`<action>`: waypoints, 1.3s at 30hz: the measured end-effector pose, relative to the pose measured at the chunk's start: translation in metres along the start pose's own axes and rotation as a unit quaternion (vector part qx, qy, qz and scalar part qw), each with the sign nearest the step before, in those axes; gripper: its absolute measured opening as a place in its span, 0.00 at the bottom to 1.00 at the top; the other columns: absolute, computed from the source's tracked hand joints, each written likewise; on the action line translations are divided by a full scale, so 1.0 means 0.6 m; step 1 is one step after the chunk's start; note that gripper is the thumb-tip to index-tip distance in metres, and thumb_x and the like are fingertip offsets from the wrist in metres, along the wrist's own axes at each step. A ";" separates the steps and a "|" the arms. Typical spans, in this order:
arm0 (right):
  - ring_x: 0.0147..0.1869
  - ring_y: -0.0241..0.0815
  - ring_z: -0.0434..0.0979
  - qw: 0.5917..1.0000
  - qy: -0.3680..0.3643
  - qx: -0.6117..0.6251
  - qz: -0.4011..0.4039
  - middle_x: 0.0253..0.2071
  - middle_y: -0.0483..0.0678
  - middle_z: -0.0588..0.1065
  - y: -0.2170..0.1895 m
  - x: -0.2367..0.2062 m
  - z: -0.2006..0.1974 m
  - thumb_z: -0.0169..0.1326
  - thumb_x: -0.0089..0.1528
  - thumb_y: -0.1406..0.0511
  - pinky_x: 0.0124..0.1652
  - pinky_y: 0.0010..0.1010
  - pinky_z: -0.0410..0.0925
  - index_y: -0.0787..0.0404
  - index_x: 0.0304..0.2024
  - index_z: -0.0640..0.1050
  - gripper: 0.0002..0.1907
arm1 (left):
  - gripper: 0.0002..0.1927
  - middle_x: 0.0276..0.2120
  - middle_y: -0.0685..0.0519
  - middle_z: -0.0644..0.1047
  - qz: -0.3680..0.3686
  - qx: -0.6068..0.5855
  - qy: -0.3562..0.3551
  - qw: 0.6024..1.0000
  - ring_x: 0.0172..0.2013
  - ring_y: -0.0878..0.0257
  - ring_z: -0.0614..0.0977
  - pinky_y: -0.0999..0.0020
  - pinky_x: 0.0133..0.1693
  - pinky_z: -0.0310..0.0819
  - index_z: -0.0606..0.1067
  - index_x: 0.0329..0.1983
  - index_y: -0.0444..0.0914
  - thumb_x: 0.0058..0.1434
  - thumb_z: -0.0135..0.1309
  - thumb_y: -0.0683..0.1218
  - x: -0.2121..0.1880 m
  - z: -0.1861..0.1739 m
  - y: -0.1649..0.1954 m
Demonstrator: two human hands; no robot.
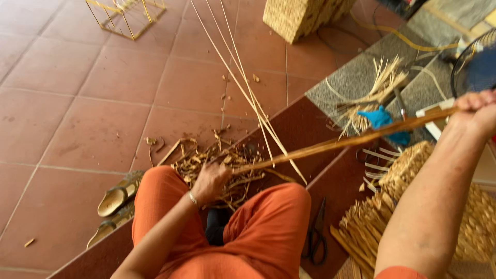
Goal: The person sits on a tiled floor and repeatedly trims dried plant strips using shears. They hold each strip, cut off the ends, and place the trimmed pieces into a pile beside them. The workspace includes a woven basket and loose plant material.
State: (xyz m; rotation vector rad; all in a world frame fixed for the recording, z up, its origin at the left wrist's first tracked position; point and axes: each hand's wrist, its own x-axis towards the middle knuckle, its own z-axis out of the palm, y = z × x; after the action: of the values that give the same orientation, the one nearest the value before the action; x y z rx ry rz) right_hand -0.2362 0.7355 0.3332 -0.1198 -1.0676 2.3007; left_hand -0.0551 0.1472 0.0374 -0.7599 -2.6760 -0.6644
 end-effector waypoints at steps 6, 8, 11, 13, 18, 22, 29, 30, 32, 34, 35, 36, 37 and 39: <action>0.31 0.40 0.67 0.994 -0.107 -0.019 -0.014 0.29 0.45 0.68 0.063 -0.072 0.055 0.45 0.75 0.52 0.37 0.39 0.67 0.60 0.43 0.72 0.18 | 0.20 0.52 0.45 0.78 -0.156 0.106 0.025 0.982 0.53 0.49 0.74 0.40 0.57 0.58 0.77 0.52 0.44 0.55 0.54 0.40 0.030 0.025 -0.022; 0.33 0.42 0.69 0.986 -0.161 -0.043 -0.023 0.31 0.46 0.69 0.102 -0.128 0.079 0.46 0.75 0.51 0.39 0.41 0.70 0.61 0.44 0.73 0.20 | 0.34 0.52 0.37 0.80 -0.166 0.194 0.169 0.952 0.54 0.43 0.76 0.34 0.55 0.65 0.77 0.57 0.36 0.42 0.58 0.45 0.020 0.040 -0.013; 0.38 0.42 0.73 0.969 -0.229 -0.089 -0.009 0.33 0.45 0.71 0.160 -0.210 0.120 0.48 0.73 0.46 0.45 0.45 0.73 0.59 0.43 0.73 0.23 | 0.17 0.44 0.47 0.80 -0.340 -0.300 0.058 0.889 0.44 0.58 0.84 0.57 0.45 0.81 0.72 0.56 0.38 0.65 0.54 0.46 0.012 0.071 0.021; 0.42 0.42 0.74 0.968 -0.236 -0.077 0.033 0.36 0.46 0.73 0.188 -0.253 0.142 0.48 0.72 0.46 0.49 0.46 0.72 0.58 0.45 0.73 0.22 | 0.17 0.39 0.46 0.83 -0.372 -0.597 -0.087 0.706 0.38 0.58 0.86 0.65 0.41 0.85 0.79 0.49 0.36 0.71 0.50 0.53 0.011 0.091 0.051; 0.45 0.43 0.73 0.966 -0.245 -0.004 0.082 0.40 0.47 0.72 0.204 -0.312 0.172 0.51 0.73 0.49 0.52 0.48 0.70 0.57 0.49 0.72 0.18 | 0.24 0.37 0.50 0.80 -0.269 -0.702 -0.159 0.640 0.35 0.65 0.81 0.67 0.41 0.80 0.77 0.49 0.33 0.74 0.44 0.58 0.022 0.126 0.134; 0.46 0.43 0.74 0.969 -0.236 -0.003 0.071 0.40 0.47 0.73 0.184 -0.325 0.182 0.52 0.73 0.52 0.53 0.49 0.71 0.57 0.51 0.73 0.16 | 0.19 0.34 0.51 0.80 -0.274 -0.717 -0.106 0.633 0.33 0.66 0.80 0.70 0.38 0.80 0.78 0.49 0.34 0.72 0.49 0.54 0.061 0.142 0.167; 0.39 0.38 0.70 0.961 -0.253 0.010 0.114 0.37 0.46 0.71 0.151 -0.346 0.179 0.47 0.76 0.54 0.54 0.46 0.71 0.58 0.53 0.73 0.15 | 0.09 0.39 0.56 0.76 -0.174 -0.495 0.188 0.830 0.37 0.69 0.76 0.75 0.37 0.76 0.79 0.48 0.37 0.71 0.55 0.47 0.141 0.105 0.175; 0.39 0.38 0.70 0.961 -0.251 0.008 0.119 0.37 0.46 0.71 0.149 -0.351 0.179 0.47 0.77 0.54 0.54 0.46 0.71 0.58 0.53 0.73 0.15 | 0.10 0.37 0.56 0.74 -0.173 -0.464 0.197 0.846 0.34 0.69 0.74 0.75 0.33 0.73 0.80 0.48 0.37 0.70 0.55 0.47 0.150 0.092 0.176; 0.39 0.39 0.71 0.960 -0.250 0.018 0.128 0.36 0.46 0.72 0.148 -0.360 0.180 0.46 0.77 0.54 0.53 0.45 0.71 0.58 0.52 0.73 0.15 | 0.09 0.34 0.57 0.73 -0.139 -0.430 0.198 0.870 0.33 0.69 0.74 0.73 0.33 0.72 0.81 0.46 0.37 0.70 0.57 0.47 0.164 0.069 0.186; 0.40 0.39 0.72 0.954 -0.266 0.030 0.137 0.36 0.46 0.72 0.149 -0.371 0.182 0.46 0.77 0.54 0.52 0.45 0.71 0.58 0.50 0.74 0.15 | 0.09 0.32 0.56 0.73 -0.139 -0.415 0.193 0.878 0.32 0.69 0.74 0.72 0.33 0.72 0.81 0.43 0.36 0.70 0.59 0.48 0.180 0.053 0.195; 0.40 0.39 0.73 0.951 -0.272 0.031 0.141 0.35 0.46 0.72 0.149 -0.376 0.183 0.46 0.77 0.54 0.52 0.45 0.71 0.58 0.50 0.74 0.15 | 0.10 0.31 0.56 0.74 -0.155 -0.417 0.188 0.876 0.31 0.69 0.74 0.72 0.33 0.72 0.81 0.41 0.36 0.70 0.60 0.48 0.187 0.049 0.197; 0.40 0.39 0.73 0.949 -0.277 0.033 0.145 0.35 0.46 0.72 0.150 -0.380 0.183 0.46 0.77 0.54 0.52 0.45 0.72 0.58 0.49 0.74 0.15 | 0.11 0.30 0.56 0.74 -0.172 -0.420 0.182 0.872 0.30 0.69 0.74 0.72 0.33 0.71 0.81 0.39 0.36 0.70 0.61 0.49 0.193 0.046 0.200; 0.39 0.39 0.73 0.949 -0.276 0.030 0.148 0.34 0.45 0.71 0.150 -0.384 0.183 0.46 0.77 0.54 0.51 0.44 0.72 0.58 0.48 0.74 0.15 | 0.11 0.30 0.57 0.76 -0.188 -0.460 0.168 0.852 0.29 0.70 0.76 0.73 0.32 0.73 0.81 0.39 0.36 0.69 0.61 0.49 0.196 0.046 0.200; 0.38 0.39 0.73 0.950 -0.272 0.025 0.154 0.33 0.45 0.71 0.152 -0.388 0.179 0.46 0.76 0.54 0.50 0.44 0.72 0.58 0.47 0.75 0.16 | 0.10 0.29 0.58 0.80 -0.217 -0.538 0.135 0.803 0.28 0.73 0.78 0.75 0.31 0.77 0.80 0.40 0.38 0.68 0.60 0.50 0.201 0.050 0.198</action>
State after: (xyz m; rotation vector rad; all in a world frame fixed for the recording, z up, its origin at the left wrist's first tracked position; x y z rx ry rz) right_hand -0.1229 0.4900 0.3026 0.4217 -1.3285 2.7248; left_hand -0.0929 0.3030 0.0995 -0.1669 -2.0096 -2.2867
